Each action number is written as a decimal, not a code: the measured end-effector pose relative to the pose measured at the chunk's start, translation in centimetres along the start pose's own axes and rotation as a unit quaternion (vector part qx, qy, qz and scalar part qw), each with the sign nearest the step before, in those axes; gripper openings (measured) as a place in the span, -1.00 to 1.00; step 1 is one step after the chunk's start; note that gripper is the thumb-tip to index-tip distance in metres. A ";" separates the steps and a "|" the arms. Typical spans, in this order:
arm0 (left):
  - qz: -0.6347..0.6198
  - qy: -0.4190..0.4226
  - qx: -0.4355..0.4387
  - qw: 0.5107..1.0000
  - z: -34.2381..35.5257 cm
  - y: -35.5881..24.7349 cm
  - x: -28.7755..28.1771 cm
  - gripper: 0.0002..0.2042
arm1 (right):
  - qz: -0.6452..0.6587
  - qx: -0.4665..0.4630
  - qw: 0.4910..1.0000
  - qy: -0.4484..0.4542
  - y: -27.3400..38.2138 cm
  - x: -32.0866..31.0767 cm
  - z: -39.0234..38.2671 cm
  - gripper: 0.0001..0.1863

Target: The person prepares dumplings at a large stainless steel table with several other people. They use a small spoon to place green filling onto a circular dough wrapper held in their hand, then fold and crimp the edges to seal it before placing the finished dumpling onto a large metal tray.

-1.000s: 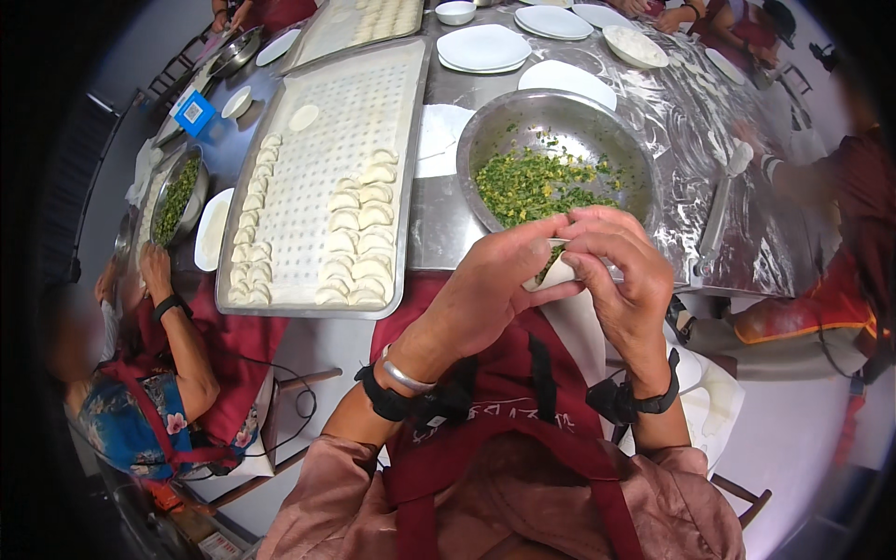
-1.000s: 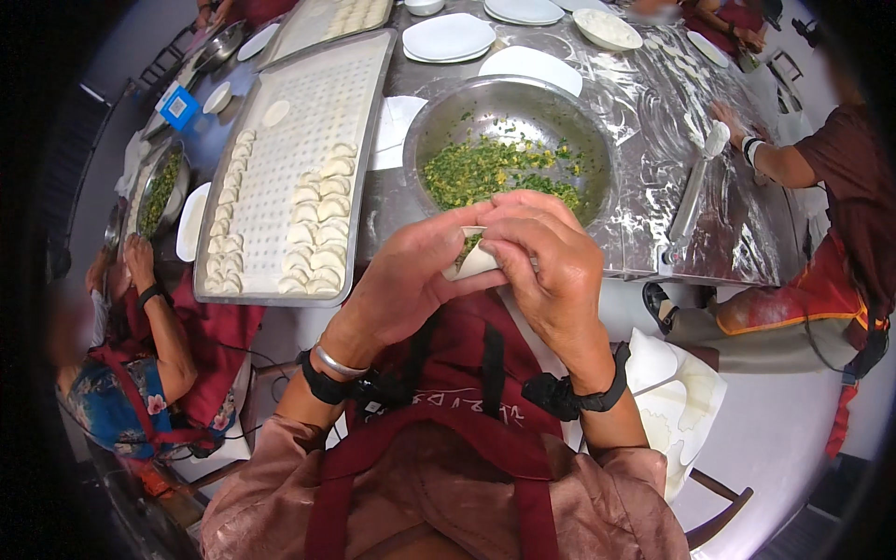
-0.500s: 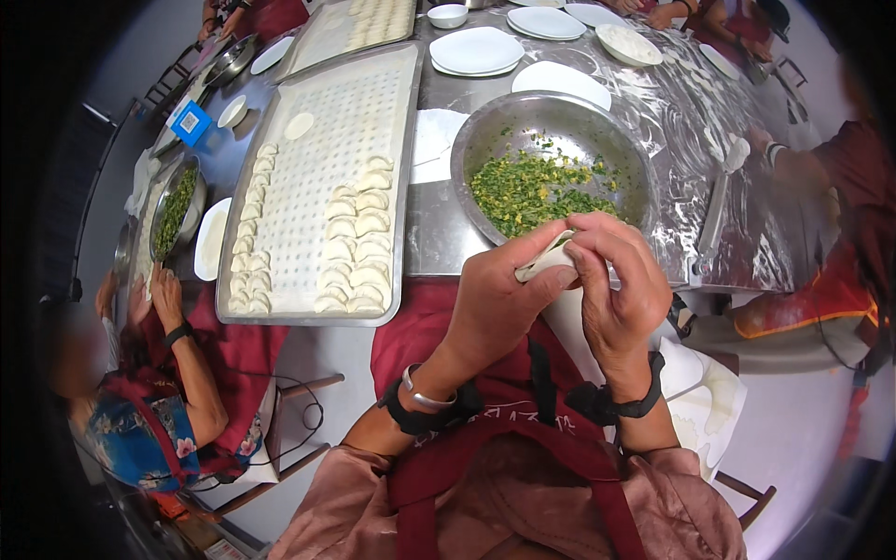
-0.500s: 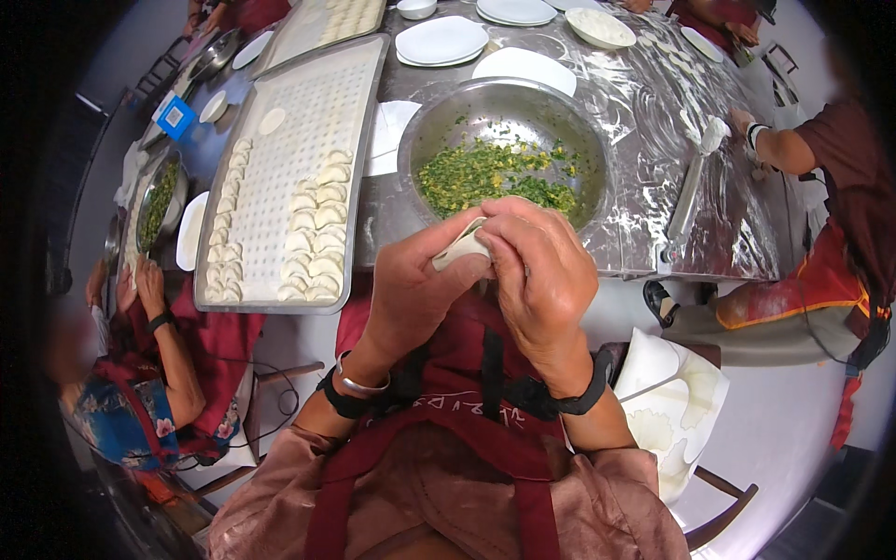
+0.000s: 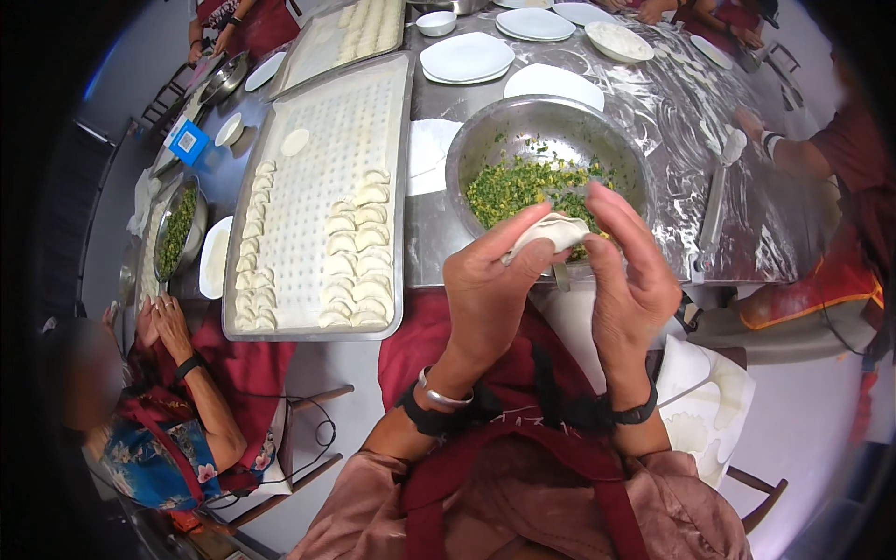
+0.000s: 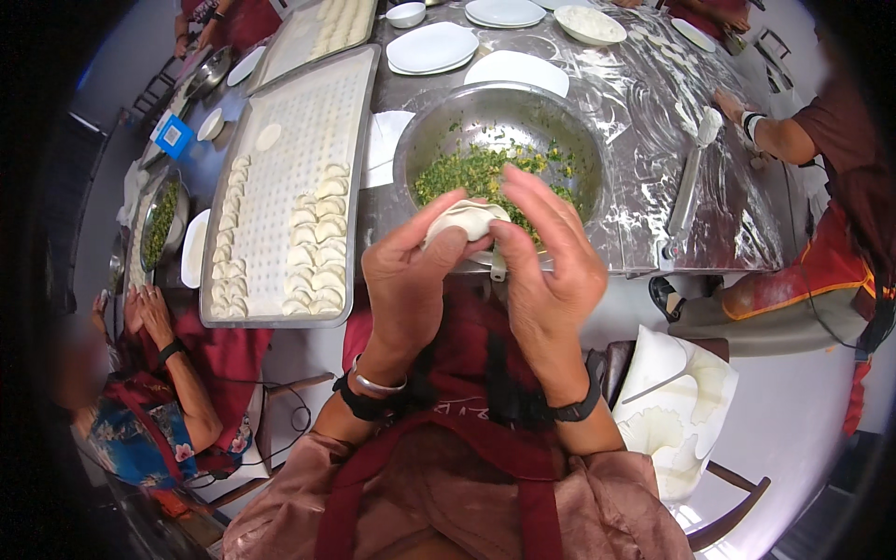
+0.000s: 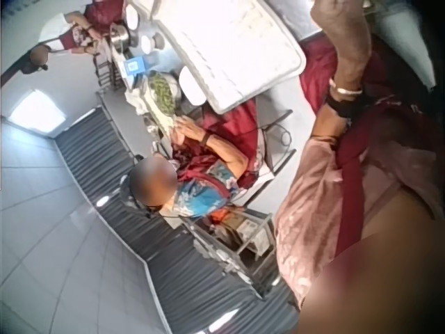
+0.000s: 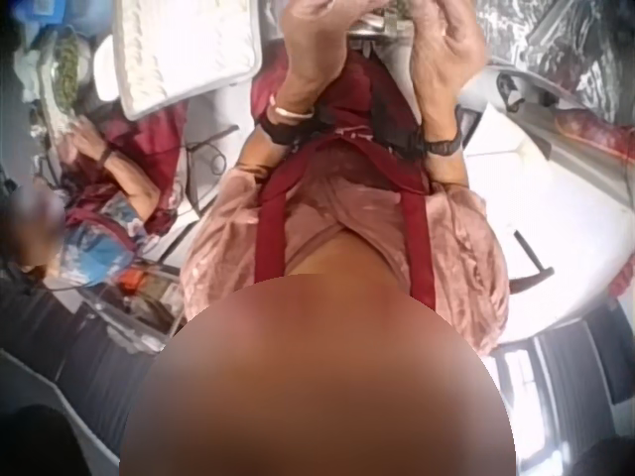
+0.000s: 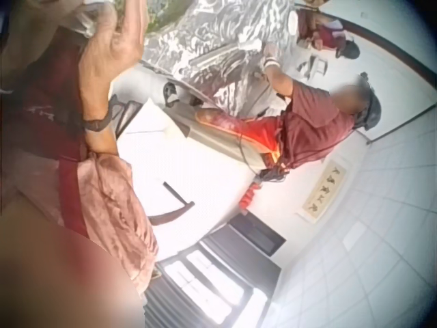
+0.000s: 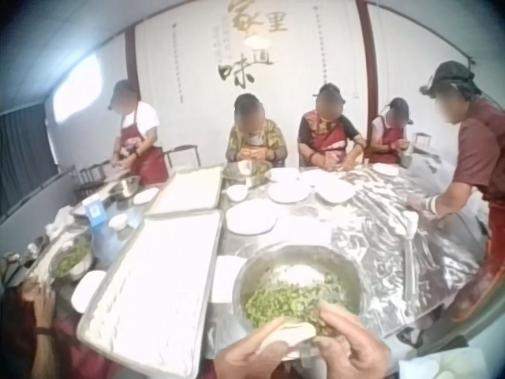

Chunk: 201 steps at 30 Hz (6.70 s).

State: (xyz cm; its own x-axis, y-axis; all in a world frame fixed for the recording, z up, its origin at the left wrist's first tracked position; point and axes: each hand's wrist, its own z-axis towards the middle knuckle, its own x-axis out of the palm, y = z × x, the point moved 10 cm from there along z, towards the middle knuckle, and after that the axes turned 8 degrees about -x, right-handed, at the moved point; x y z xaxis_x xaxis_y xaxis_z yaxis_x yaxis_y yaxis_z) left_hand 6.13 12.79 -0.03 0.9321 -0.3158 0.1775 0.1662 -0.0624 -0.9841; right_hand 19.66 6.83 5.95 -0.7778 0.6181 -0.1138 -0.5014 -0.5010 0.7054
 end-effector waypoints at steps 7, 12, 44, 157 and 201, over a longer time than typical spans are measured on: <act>-0.135 -0.026 0.049 0.989 0.1 -0.3 -0.5 -0.66 | 0.145 0.172 0.974 0.012 -3.2 0.9 -2.3 -0.73; -0.134 -0.021 0.064 0.989 -0.3 -0.3 -0.4 -0.67 | 0.153 0.157 0.976 0.002 -2.9 1.3 -2.2 -0.75; -0.102 -0.016 0.077 0.992 -1.5 -0.4 -0.6 -0.68 | 0.035 -0.018 0.996 0.076 0.5 1.3 -0.7 -0.80; 0.092 0.086 -0.022 0.992 -2.2 -0.5 0.5 -0.45 | 0.028 -0.069 0.986 0.149 1.1 3.1 -0.6 -0.90; -0.048 0.082 -0.042 0.995 -3.0 -0.9 0.4 -0.65 | 0.055 -0.039 0.972 0.224 1.6 3.9 -1.4 -0.59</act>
State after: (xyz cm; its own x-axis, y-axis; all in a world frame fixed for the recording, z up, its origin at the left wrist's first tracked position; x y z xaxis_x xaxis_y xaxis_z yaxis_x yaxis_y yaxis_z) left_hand 5.38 9.89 0.92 0.8470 -0.4538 0.2767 0.2193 -0.1759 -0.9597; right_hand 15.34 7.61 5.64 -0.9066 0.2417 -0.3459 -0.4195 -0.6045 0.6772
